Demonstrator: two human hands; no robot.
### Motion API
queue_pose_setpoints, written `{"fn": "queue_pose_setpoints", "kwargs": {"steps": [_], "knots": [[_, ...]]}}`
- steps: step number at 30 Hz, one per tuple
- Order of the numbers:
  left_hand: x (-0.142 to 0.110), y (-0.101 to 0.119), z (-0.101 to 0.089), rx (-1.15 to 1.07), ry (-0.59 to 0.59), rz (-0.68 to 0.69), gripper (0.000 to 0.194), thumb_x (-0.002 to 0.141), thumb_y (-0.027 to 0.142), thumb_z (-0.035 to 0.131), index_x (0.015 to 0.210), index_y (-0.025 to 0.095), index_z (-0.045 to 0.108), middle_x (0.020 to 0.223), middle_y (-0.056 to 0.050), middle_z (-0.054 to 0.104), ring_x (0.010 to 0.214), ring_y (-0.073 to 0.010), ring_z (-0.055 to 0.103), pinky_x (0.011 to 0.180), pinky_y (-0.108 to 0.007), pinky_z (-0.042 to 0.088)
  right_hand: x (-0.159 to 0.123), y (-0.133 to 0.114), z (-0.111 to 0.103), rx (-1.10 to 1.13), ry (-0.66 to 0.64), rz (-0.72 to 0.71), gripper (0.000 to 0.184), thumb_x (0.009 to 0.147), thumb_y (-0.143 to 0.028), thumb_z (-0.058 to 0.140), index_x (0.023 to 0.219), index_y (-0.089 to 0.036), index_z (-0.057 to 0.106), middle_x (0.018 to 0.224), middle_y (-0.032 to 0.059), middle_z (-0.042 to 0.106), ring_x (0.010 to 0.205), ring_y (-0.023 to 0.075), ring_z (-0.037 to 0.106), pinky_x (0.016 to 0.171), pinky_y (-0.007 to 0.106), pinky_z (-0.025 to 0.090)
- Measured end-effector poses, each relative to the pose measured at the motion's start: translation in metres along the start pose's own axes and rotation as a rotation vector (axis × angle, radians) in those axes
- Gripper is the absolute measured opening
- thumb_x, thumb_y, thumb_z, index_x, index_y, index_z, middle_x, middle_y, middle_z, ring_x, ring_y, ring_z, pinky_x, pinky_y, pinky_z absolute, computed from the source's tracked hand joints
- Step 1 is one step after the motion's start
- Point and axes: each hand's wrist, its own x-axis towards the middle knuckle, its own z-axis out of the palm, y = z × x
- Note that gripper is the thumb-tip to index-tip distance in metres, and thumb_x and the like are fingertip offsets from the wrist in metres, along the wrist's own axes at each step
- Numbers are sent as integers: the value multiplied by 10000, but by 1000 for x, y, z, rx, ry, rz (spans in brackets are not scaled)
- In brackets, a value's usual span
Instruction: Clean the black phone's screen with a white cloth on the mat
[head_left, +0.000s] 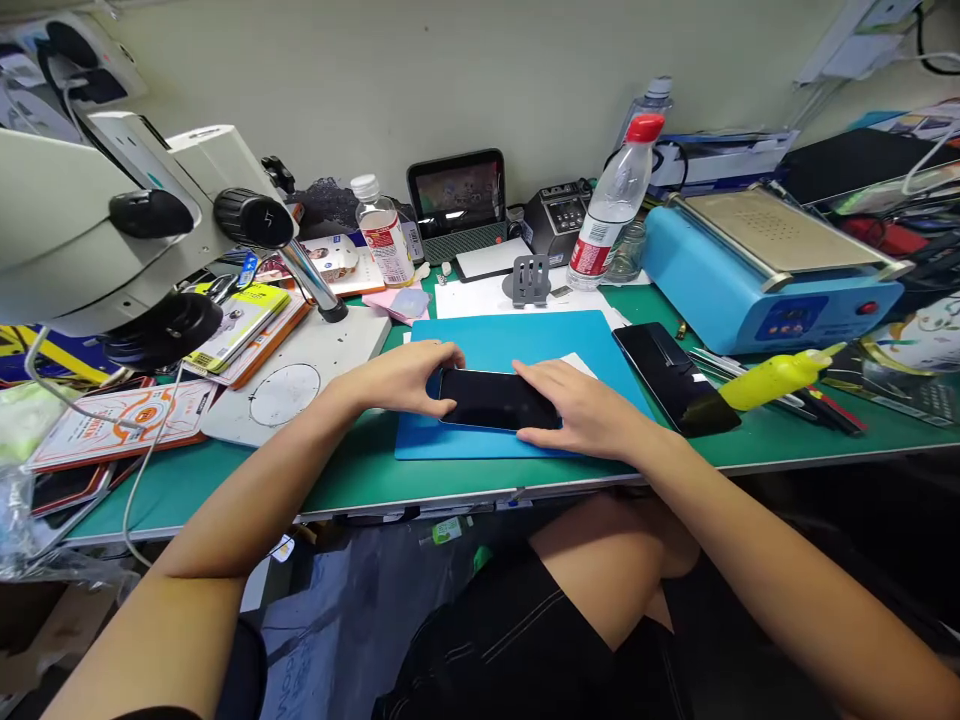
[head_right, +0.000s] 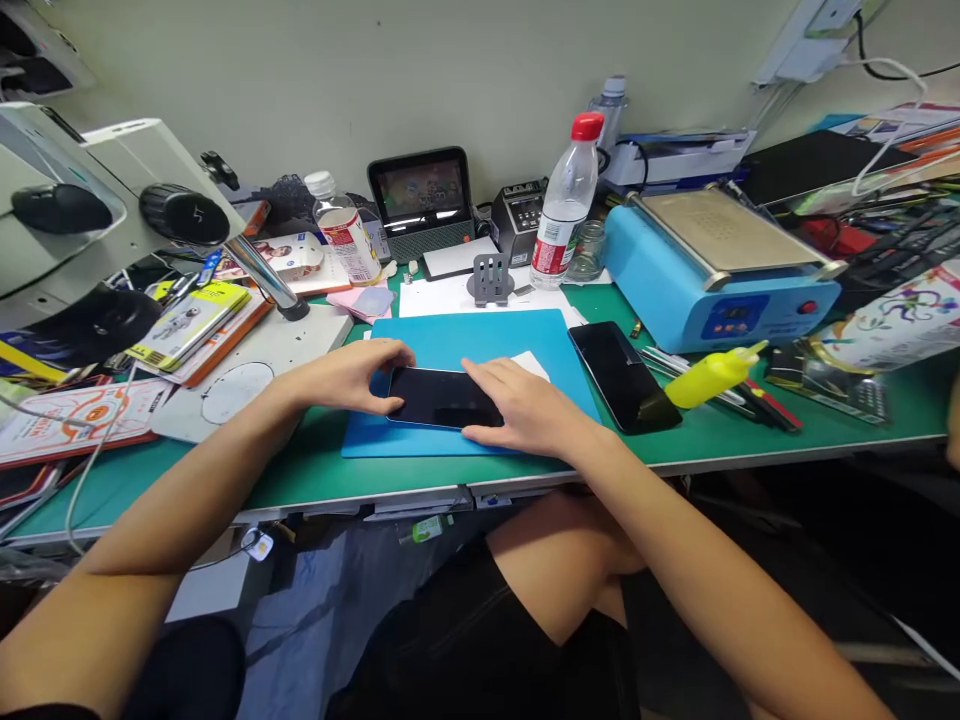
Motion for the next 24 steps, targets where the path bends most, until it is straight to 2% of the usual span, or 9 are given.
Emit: {"fn": "queue_pose_setpoints", "kwargs": {"steps": [3, 6, 8, 12, 15, 17, 19, 21, 24], "knots": [[-1, -3, 6, -87, -11, 37, 659, 771, 503, 764, 1291, 174, 531, 1179, -100, 647, 1045, -273, 639, 910, -374, 511, 9, 3, -6, -33, -30, -44, 759, 868, -484, 692, 1475, -64, 512, 1252, 246, 688, 1159, 408, 637, 949, 573, 541], [0, -4, 12, -42, 16, 65, 816, 744, 591, 799, 1352, 158, 469, 1236, -140, 596, 1124, -321, 617, 959, -423, 501, 29, 7, -17, -48, -97, -95, 747, 845, -456, 713, 1452, -59, 532, 1207, 241, 686, 1074, 400, 658, 901, 555, 543], [2, -4, 15, -1, 57, 70, 778, 771, 544, 791, 1353, 151, 455, 1199, -139, 580, 1109, -324, 615, 923, -420, 510, 47, 8, -24, -45, -144, -138, 787, 832, -481, 734, 1477, -89, 509, 1220, 217, 680, 1043, 371, 672, 883, 511, 547], [7, -4, 17, 26, 131, 82, 689, 785, 394, 777, 1348, 167, 451, 1153, -121, 590, 1080, -317, 619, 860, -400, 517, 77, 8, -36, 8, -228, -189, 894, 817, -716, 682, 1501, -177, 482, 1121, 118, 715, 942, 298, 704, 777, 398, 554], [12, -6, 18, -13, 119, 63, 663, 762, 547, 802, 1253, 209, 511, 1123, -99, 622, 1040, -314, 636, 842, -406, 523, 82, 10, -38, 17, -225, -175, 931, 826, -783, 613, 1515, -176, 463, 1107, 105, 723, 946, 294, 709, 759, 393, 552], [14, -7, 18, -27, 119, 30, 711, 751, 673, 775, 1241, 221, 526, 1116, -97, 631, 1037, -323, 638, 851, -425, 526, 79, 14, -36, 6, -194, -155, 971, 809, -773, 644, 1537, -162, 440, 1096, 111, 720, 949, 304, 703, 758, 408, 554], [16, -9, 19, -37, 126, -20, 734, 771, 725, 729, 1261, 219, 522, 1142, -107, 630, 1059, -335, 636, 878, -449, 527, 74, 20, -33, -8, -156, -136, 990, 773, -749, 705, 1528, -159, 456, 1110, 125, 711, 985, 319, 688, 788, 426, 558], [17, -9, 19, -51, 130, -75, 731, 801, 717, 702, 1287, 205, 510, 1179, -123, 620, 1085, -346, 634, 908, -471, 528, 71, 27, -29, -16, -126, -116, 915, 755, -709, 750, 1459, -167, 535, 1127, 138, 700, 1001, 324, 674, 791, 432, 563], [22, -10, 17, -85, 162, -161, 735, 809, 656, 714, 1327, 188, 484, 1226, -143, 601, 1123, -360, 627, 943, -502, 530, 73, 35, -22, -9, -82, -77, 679, 796, -585, 755, 1328, -185, 625, 1115, 139, 682, 953, 308, 660, 722, 412, 565]]}}
